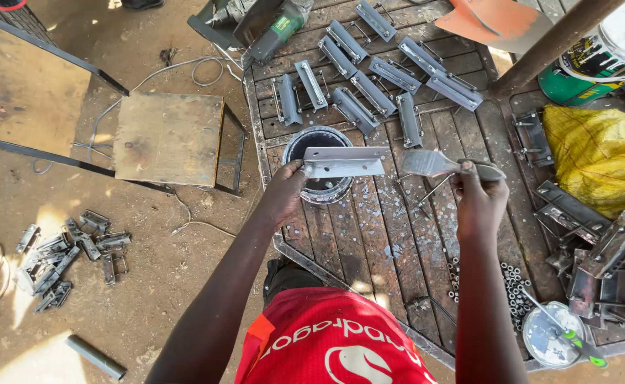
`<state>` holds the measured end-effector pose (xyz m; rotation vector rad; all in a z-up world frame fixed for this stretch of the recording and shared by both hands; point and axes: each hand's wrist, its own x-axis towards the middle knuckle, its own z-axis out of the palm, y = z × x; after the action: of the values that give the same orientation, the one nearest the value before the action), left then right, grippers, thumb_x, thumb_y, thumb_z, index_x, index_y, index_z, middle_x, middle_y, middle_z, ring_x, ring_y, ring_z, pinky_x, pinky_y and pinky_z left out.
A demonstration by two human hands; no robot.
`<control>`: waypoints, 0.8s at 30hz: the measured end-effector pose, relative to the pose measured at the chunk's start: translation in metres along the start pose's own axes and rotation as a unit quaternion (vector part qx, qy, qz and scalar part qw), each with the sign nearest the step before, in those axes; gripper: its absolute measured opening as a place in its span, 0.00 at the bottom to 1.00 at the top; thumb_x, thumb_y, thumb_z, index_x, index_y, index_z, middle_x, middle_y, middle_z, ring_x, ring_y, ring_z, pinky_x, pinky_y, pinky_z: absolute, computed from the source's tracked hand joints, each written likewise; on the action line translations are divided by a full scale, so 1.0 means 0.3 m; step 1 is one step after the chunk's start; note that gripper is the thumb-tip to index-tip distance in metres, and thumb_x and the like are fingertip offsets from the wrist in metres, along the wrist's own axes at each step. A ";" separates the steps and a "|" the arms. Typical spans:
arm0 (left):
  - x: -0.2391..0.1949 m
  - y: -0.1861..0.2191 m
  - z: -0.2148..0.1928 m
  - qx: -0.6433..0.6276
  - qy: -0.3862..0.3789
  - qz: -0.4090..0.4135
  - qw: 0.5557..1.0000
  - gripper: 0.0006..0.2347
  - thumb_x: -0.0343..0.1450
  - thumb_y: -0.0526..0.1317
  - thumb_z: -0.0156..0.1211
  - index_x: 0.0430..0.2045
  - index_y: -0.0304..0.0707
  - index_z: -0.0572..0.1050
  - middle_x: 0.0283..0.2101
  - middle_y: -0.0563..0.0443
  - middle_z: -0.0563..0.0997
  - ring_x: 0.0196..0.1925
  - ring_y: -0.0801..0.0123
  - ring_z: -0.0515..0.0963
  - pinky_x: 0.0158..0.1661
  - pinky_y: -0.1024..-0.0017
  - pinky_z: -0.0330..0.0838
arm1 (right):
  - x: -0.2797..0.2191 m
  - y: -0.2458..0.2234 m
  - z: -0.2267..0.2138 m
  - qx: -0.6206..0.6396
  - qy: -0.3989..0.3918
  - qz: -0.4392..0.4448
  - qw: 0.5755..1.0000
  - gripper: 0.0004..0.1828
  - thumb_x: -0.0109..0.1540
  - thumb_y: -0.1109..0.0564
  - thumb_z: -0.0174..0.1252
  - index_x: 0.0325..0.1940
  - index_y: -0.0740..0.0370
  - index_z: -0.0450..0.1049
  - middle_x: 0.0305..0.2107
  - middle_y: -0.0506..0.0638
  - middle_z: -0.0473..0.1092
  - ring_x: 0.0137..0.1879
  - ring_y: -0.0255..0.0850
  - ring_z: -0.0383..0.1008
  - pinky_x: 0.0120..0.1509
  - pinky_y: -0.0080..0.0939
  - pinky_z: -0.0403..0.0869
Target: Applying a liquid coating to metal brackets using a small spatula-like tool
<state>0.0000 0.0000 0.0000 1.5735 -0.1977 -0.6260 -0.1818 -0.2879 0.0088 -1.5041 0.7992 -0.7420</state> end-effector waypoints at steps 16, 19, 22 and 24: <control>0.041 -0.098 0.083 -0.004 0.005 -0.088 0.996 0.08 0.70 0.40 0.55 0.36 0.40 0.79 0.27 0.56 0.77 0.27 0.81 0.70 0.27 0.81 0.62 | -0.086 -0.056 0.153 0.215 -0.136 0.007 0.967 0.08 0.68 0.61 0.56 0.46 0.70 0.75 0.32 0.57 0.73 0.35 0.38 0.76 0.42 0.33 0.77; -0.008 -0.025 0.122 -0.043 0.035 -0.136 0.989 0.07 0.67 0.40 0.56 0.33 0.40 0.79 0.26 0.57 0.76 0.26 0.82 0.71 0.26 0.83 0.64 | -0.074 -0.059 0.171 0.196 -0.171 -0.048 0.964 0.08 0.67 0.62 0.57 0.45 0.73 0.76 0.34 0.59 0.72 0.37 0.40 0.76 0.43 0.34 0.74; -0.006 -0.035 0.138 -0.067 0.034 -0.160 0.984 0.07 0.65 0.41 0.57 0.31 0.40 0.77 0.26 0.51 0.77 0.26 0.76 0.73 0.24 0.80 0.66 | -0.082 -0.087 0.188 0.199 -0.197 -0.068 0.958 0.07 0.65 0.63 0.59 0.42 0.72 0.78 0.41 0.64 0.73 0.39 0.46 0.77 0.43 0.38 0.74; 0.025 -0.078 0.141 -0.070 0.027 -0.166 0.983 0.07 0.67 0.41 0.57 0.31 0.41 0.78 0.26 0.49 0.80 0.25 0.74 0.76 0.24 0.80 0.67 | -0.093 -0.111 0.216 0.176 -0.223 -0.044 0.958 0.09 0.65 0.63 0.59 0.48 0.70 0.77 0.42 0.62 0.75 0.42 0.43 0.78 0.48 0.36 0.76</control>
<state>-0.0206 -0.0376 -0.0238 1.4965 0.1516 -0.8361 -0.1416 -0.2273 0.0369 -1.3169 0.2437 -0.5425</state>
